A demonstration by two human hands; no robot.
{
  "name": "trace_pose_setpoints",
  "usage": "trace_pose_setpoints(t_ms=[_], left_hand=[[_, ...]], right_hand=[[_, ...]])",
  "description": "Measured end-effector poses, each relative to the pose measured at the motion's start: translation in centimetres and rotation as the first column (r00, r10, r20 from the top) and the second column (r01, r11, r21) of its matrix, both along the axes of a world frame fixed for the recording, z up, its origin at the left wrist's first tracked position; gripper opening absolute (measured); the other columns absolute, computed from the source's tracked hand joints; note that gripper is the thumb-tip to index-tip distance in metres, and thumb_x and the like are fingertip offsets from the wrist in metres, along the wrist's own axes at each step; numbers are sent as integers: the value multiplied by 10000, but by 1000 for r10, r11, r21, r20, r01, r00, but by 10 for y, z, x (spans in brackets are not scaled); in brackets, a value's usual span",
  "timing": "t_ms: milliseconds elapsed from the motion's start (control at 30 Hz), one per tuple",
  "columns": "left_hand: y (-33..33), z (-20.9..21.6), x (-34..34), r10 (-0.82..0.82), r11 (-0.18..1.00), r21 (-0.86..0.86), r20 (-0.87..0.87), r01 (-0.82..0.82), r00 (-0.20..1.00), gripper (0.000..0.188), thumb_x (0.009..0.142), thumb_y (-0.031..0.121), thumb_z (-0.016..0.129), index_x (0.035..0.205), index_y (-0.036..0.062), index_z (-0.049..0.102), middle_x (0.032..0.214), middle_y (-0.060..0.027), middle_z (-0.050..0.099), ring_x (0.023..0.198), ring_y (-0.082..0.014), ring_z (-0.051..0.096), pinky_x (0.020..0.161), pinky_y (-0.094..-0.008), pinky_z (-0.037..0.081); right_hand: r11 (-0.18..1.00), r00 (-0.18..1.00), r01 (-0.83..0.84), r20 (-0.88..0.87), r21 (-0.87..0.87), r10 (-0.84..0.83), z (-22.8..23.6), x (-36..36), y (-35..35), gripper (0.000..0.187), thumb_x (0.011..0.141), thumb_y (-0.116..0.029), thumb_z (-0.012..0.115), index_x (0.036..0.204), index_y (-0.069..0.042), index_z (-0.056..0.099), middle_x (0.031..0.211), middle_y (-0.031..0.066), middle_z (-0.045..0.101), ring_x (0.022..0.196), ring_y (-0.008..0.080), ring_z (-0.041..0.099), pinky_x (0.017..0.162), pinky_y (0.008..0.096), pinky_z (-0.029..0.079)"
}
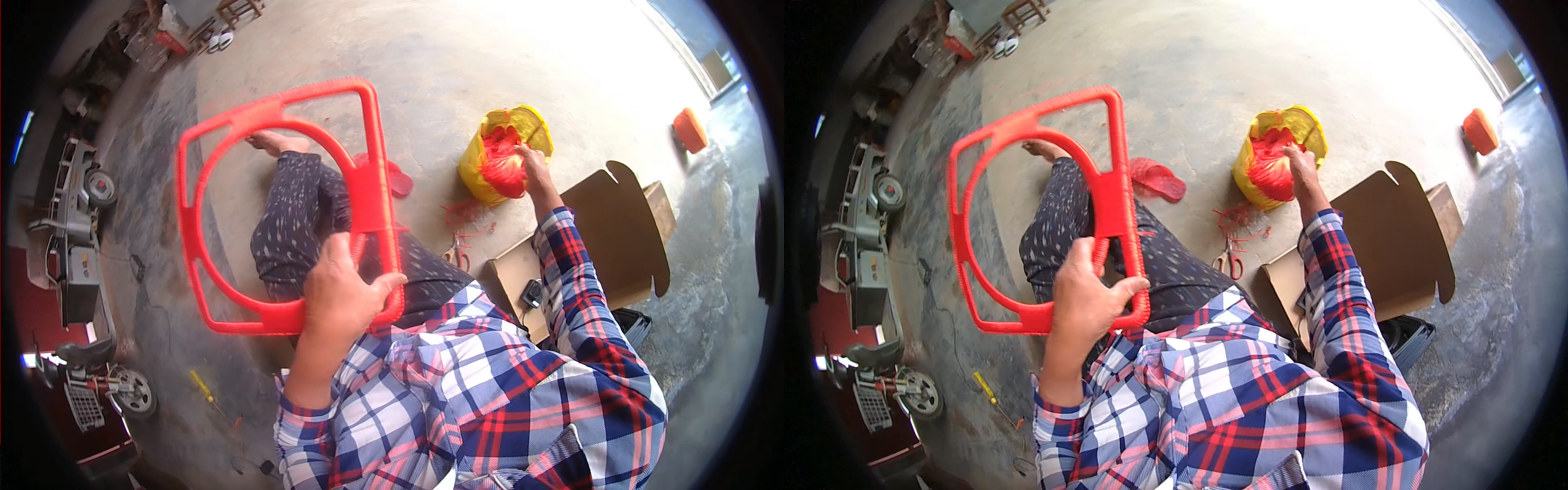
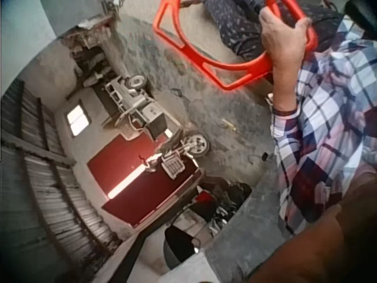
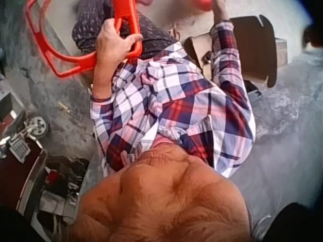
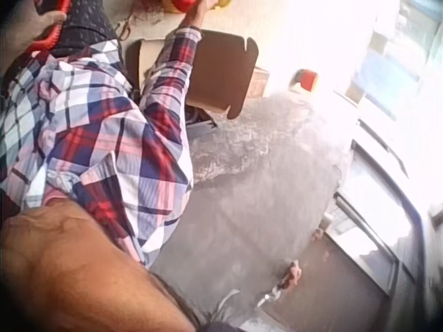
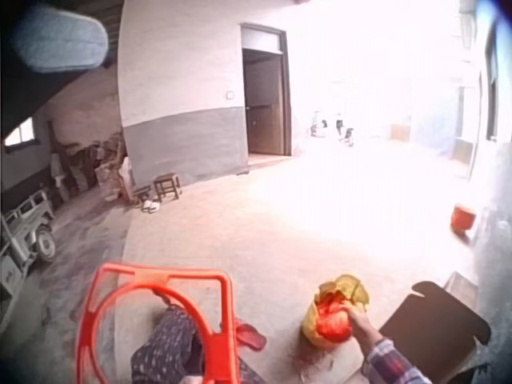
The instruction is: The person weaves red string around sections of a plastic frame by hand, trims the string with scissors, and combines the pieces to wrap the full frame before setting it on the ground.
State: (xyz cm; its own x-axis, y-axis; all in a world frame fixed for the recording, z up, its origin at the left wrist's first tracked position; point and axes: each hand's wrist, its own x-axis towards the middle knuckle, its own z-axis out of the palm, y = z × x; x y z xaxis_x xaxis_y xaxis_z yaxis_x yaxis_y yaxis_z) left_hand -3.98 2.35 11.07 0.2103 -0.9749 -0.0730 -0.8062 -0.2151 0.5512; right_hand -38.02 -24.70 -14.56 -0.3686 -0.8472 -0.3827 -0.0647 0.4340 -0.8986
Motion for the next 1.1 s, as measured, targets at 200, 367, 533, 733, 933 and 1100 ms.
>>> trace_pose_setpoints(t_ms=[200,367,533,733,933,1100], left_hand=[[21,-44,5,87,967,241,0,-85,996,714,645,378,822,1122,-30,482,1066,-245,578,995,-399,579,847,-438,471],[34,-59,-2,144,973,188,-23,-137,989,676,641,353,831,1084,-22,485,1009,-229,588,952,-396,590,823,-440,475],[38,-56,-3,202,957,230,-99,-175,974,667,624,334,845,1075,-4,489,988,-214,588,920,-383,599,798,-438,476],[42,-51,-6,273,936,266,-142,-229,951,649,622,307,852,1080,8,502,963,-191,607,883,-361,612,779,-435,479],[52,-53,-4,251,956,209,-232,-204,940,640,627,291,848,1086,7,502,964,-201,615,894,-361,614,780,-431,481],[56,-50,-7,239,957,226,-256,-183,937,633,633,277,845,1087,2,500,980,-208,615,903,-368,613,791,-431,480]], right_hand=[[908,923,-355,69,-222,378,70,91,67,292,832,-115,637,1086,30,628,1017,87,657,957,158,604,871,280,467],[657,655,-719,96,-227,749,120,154,126,249,902,-168,591,1045,32,633,952,73,657,870,154,617,809,277,484],[485,247,-845,641,-224,727,133,190,171,285,944,-209,558,1116,16,583,953,57,644,826,111,607,772,256,504],[480,275,-851,598,-212,752,131,208,183,141,888,-126,638,957,-3,636,868,25,650,805,95,595,741,250,490],[449,172,-843,642,-296,747,131,206,179,139,881,-132,649,948,-11,634,869,17,647,764,97,592,722,254,489],[569,356,-773,551,-281,755,145,217,156,141,893,-165,642,906,-26,629,801,11,640,709,83,594,642,241,488]])
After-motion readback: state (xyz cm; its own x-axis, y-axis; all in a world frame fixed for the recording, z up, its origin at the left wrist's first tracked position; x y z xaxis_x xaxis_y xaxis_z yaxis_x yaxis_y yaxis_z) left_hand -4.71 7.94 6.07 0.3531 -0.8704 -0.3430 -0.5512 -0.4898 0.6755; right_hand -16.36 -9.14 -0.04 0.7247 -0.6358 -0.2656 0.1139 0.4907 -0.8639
